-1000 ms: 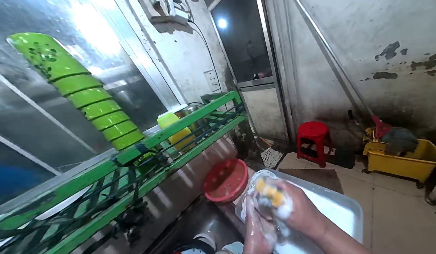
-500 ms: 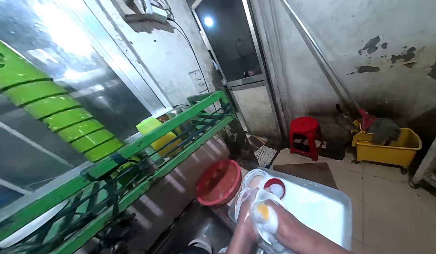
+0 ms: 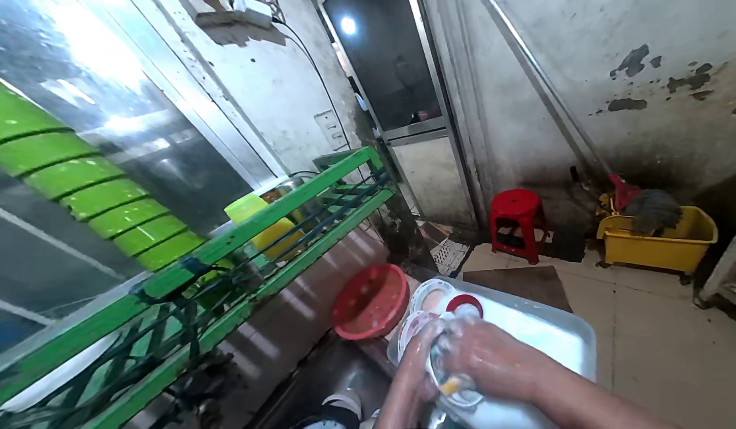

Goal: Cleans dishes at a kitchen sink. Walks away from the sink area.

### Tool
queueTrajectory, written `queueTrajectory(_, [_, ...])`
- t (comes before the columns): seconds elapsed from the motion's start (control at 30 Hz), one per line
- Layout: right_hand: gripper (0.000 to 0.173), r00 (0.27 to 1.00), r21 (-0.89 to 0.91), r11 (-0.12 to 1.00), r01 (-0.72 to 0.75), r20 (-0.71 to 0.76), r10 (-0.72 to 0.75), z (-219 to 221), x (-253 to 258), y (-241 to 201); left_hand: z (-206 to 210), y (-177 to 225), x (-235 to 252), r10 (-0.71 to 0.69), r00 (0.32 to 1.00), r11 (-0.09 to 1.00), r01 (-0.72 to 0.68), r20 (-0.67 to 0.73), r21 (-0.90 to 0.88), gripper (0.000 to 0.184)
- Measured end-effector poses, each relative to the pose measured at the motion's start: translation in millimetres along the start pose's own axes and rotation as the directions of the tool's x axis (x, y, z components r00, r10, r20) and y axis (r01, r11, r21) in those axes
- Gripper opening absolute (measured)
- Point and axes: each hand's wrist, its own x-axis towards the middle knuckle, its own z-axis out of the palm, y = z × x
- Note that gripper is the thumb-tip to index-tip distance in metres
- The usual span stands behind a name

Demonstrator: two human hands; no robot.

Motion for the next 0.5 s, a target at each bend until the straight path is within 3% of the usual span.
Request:
queueTrajectory(0.07, [0.017,0.981,-0.106,0.993,0.057,-0.181,-0.076,0.8,0.2,18.8,1.4,3.3,1.5,-0.013,1.0,0.998,0.014,0.019,-0.057,0.032])
queueTrajectory(0.13, [0.023,0.969,-0.057,0.996,-0.068,-0.24,0.052,16.0,-4.0,30.0,1.7,8.0,6.2,0.128,0.992,0.989,-0.126,-0.012,0.083,0.031])
queueTrajectory(0.2, [0.032,0.945,0.069,0.968,-0.241,-0.21,0.25,32.4,-1.5,16.9,-2.1,10.0,13.8,0.33,0.943,0.903,-0.301,-0.047,0.308,0.04])
queueTrajectory(0.27, [0.044,0.884,0.345,0.842,-0.415,-0.068,0.463,34.4,9.1,-16.0,-8.8,5.0,13.9,0.463,0.882,0.822,-0.392,-0.084,0.412,0.043])
queueTrajectory(0.33, [0.051,0.829,0.666,0.582,-0.467,0.1,0.551,24.9,19.1,-33.5,-19.9,-6.3,9.4,0.519,0.841,0.827,-0.449,-0.153,0.339,0.044])
queueTrajectory(0.4, [0.048,0.813,0.817,0.383,-0.431,0.167,0.558,17.3,22.6,-34.4,-33.8,-17.2,0.9,0.494,0.822,0.869,-0.477,-0.282,0.131,0.045])
queueTrajectory(0.43, [0.048,0.801,0.826,0.361,-0.434,0.169,0.575,14.6,21.3,-29.3,-45.0,-20.2,-5.0,0.469,0.797,0.874,-0.482,-0.381,0.066,0.044])
queueTrajectory(0.5, [0.05,0.769,0.753,0.434,-0.495,0.148,0.622,6.3,8.5,-6.3,-84.3,-25.9,-24.4,0.455,0.672,0.877,-0.454,-0.585,0.16,0.044])
